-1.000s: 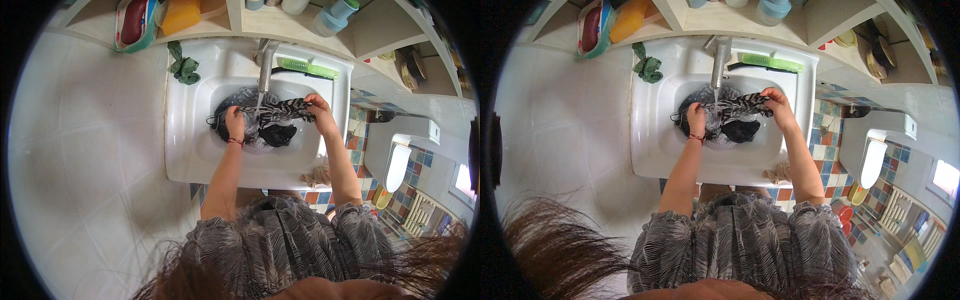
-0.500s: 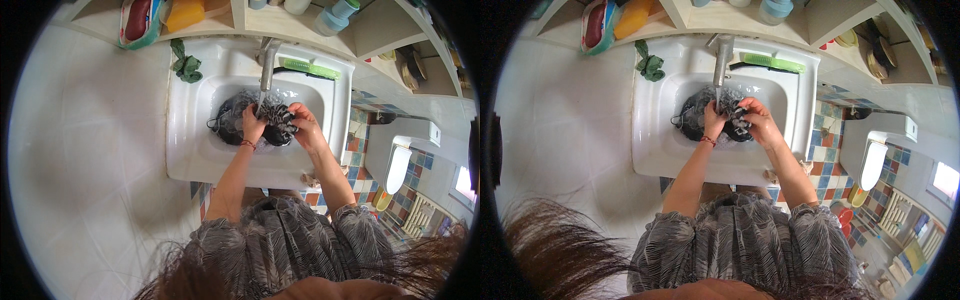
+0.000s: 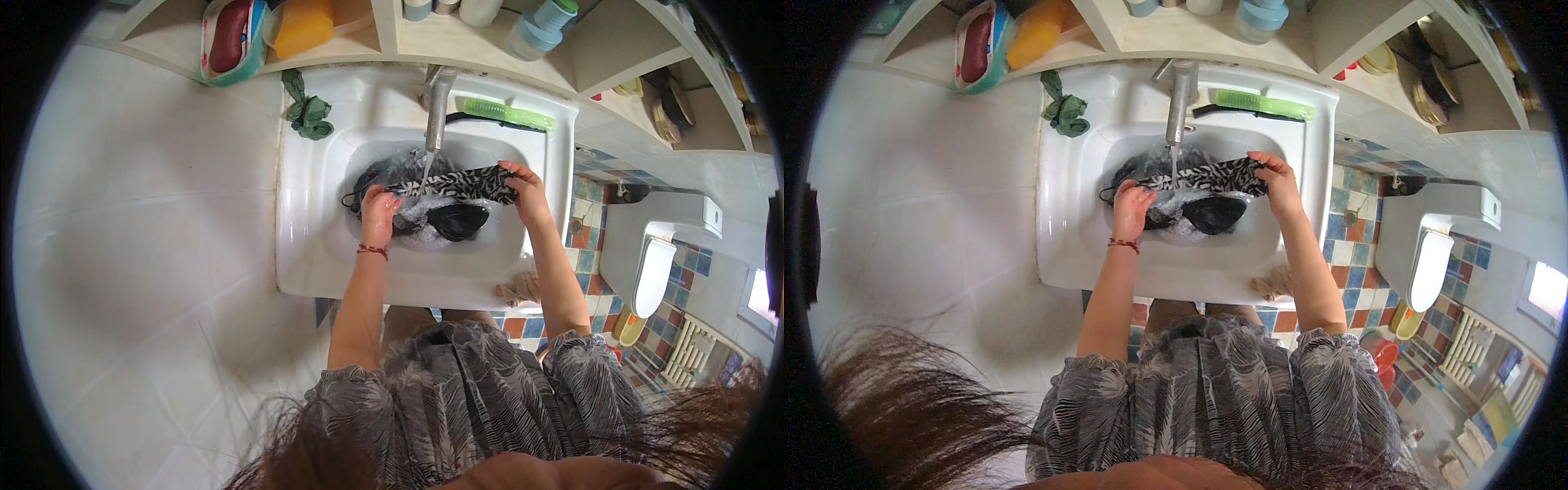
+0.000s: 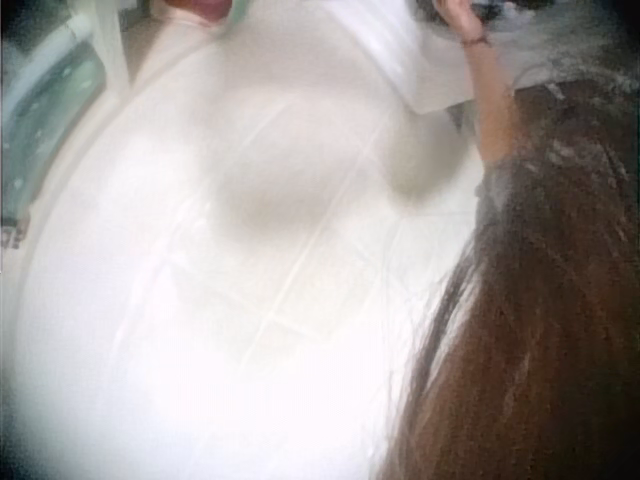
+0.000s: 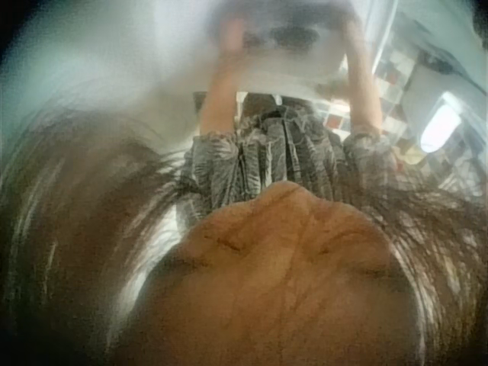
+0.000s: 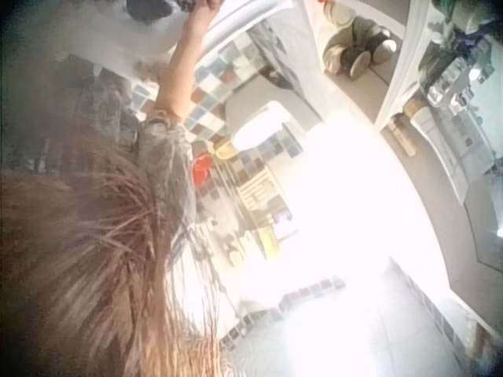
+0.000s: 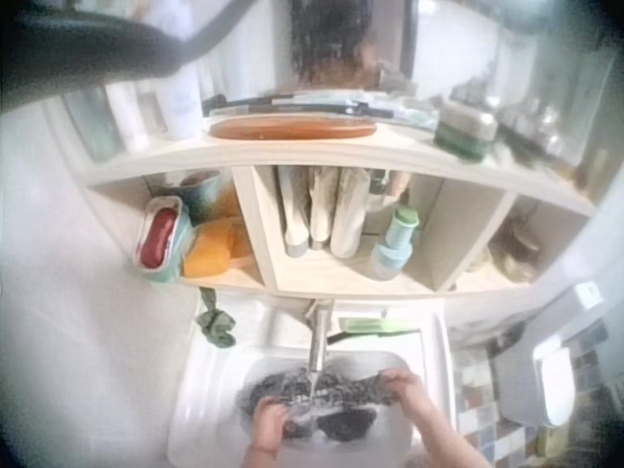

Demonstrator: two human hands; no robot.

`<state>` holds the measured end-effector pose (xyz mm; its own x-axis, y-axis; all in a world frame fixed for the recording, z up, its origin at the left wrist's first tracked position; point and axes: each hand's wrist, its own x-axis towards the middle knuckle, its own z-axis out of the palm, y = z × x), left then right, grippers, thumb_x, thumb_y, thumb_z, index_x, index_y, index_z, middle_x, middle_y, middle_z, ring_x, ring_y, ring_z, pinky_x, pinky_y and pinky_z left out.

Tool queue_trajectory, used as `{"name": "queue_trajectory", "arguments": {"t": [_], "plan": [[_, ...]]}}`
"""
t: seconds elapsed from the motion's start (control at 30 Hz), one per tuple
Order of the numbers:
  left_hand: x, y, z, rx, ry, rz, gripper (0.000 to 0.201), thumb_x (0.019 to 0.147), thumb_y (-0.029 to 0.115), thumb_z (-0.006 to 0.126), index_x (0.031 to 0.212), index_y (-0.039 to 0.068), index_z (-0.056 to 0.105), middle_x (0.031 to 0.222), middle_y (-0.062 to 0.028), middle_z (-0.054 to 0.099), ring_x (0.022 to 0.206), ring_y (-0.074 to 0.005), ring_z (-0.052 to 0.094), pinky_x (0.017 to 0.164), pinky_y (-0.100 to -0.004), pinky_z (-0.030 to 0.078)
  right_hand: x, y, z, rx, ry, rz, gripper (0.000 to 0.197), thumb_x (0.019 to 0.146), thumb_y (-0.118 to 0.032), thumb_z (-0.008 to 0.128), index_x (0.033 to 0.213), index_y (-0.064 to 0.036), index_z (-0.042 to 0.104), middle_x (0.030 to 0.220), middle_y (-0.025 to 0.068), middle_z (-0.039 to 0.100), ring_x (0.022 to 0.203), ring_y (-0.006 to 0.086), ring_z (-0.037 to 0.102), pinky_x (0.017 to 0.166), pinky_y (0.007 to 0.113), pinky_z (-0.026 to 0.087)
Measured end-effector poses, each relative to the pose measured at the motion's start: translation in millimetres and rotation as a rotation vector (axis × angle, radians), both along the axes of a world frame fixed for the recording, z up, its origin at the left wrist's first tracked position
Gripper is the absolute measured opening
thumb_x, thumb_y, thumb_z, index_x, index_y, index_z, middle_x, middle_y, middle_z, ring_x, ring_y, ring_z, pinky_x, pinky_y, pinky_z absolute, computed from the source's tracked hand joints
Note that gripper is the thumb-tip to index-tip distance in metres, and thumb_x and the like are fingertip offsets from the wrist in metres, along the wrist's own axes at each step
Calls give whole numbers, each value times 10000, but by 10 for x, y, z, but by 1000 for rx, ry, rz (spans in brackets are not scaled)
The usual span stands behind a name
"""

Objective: The person washes small garments by hand in a sink, scrubbing them in water and then wringing them out individually.

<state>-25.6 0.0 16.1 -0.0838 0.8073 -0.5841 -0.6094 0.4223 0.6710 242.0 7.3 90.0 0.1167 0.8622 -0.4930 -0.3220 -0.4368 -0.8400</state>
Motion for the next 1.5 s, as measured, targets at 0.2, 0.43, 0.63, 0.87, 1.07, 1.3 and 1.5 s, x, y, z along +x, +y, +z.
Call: {"name": "queue_trajectory", "arguments": {"t": [0.2, 0.43, 0.63, 0.87, 1.07, 1.3, 1.5], "plan": [[-445, 118, 584, 61, -348, -30, 155, 721, 110, 494, 875, 125, 479, 689, 7, 511, 606, -149, 503, 616, -356, 445, -119, 28, 659, 166, 208, -11, 333, 675, 70, 421, 981, 15, 542, 943, 90, 560, 810, 152, 543, 739, 257, 445], [-368, 280, 1072, 161, 651, -36, 184, 718, 58, 463, 901, 62, 478, 773, -51, 518, 690, -159, 516, 640, -322, 430, -249, 155, 958, 264, 241, 56, 375, 657, 32, 461, 1026, 12, 522, 1020, 103, 540, 895, 173, 524, 806, 272, 413], [298, 194, 42, 159, 1469, -547, 291, 697, 209, 550, 967, 101, 530, 1015, -117, 486, 950, -304, 448, 787, -424, 370, -527, 140, -1015, 294, -1037, 368, 320, 727, -55, 462, 1027, -121, 552, 953, 178, 532, 804, 250, 561, 692, 338, 448], [346, 163, -482, 275, 1935, -736, 280, 696, 275, 576, 923, 116, 537, 1015, -74, 483, 986, -264, 425, 756, -463, 363, -840, -142, -1304, 465, -1693, 804, 471, 749, -106, 417, 1213, -150, 351, 1232, 140, 342, 952, 290, 501, 848, 371, 382], [134, 445, -67, 172, 1623, -905, 276, 661, 313, 618, 811, 88, 561, 874, -94, 513, 880, -261, 484, 696, -391, 406, -661, 83, -883, -9, -1011, 896, 450, 717, 12, 416, 1147, -116, 458, 1206, 150, 395, 998, 265, 488, 897, 292, 347], [-259, 86, 281, 250, 1547, -747, 173, 651, 180, 637, 743, 65, 547, 785, -94, 512, 742, -286, 522, 600, -383, 432, -467, 3, 758, -36, 343, 195, 460, 651, 112, 397, 1105, 59, 451, 1090, 163, 499, 989, 201, 497, 880, 291, 369], [-432, 98, 1066, 345, 1111, -357, 209, 615, 16, 603, 764, 27, 457, 694, -82, 481, 607, -176, 466, 565, -276, 398, -388, -171, 1297, 383, 368, 168, 501, 595, 34, 475, 1095, 73, 457, 1106, 187, 483, 1016, 239, 484, 902, 314, 354]]}}
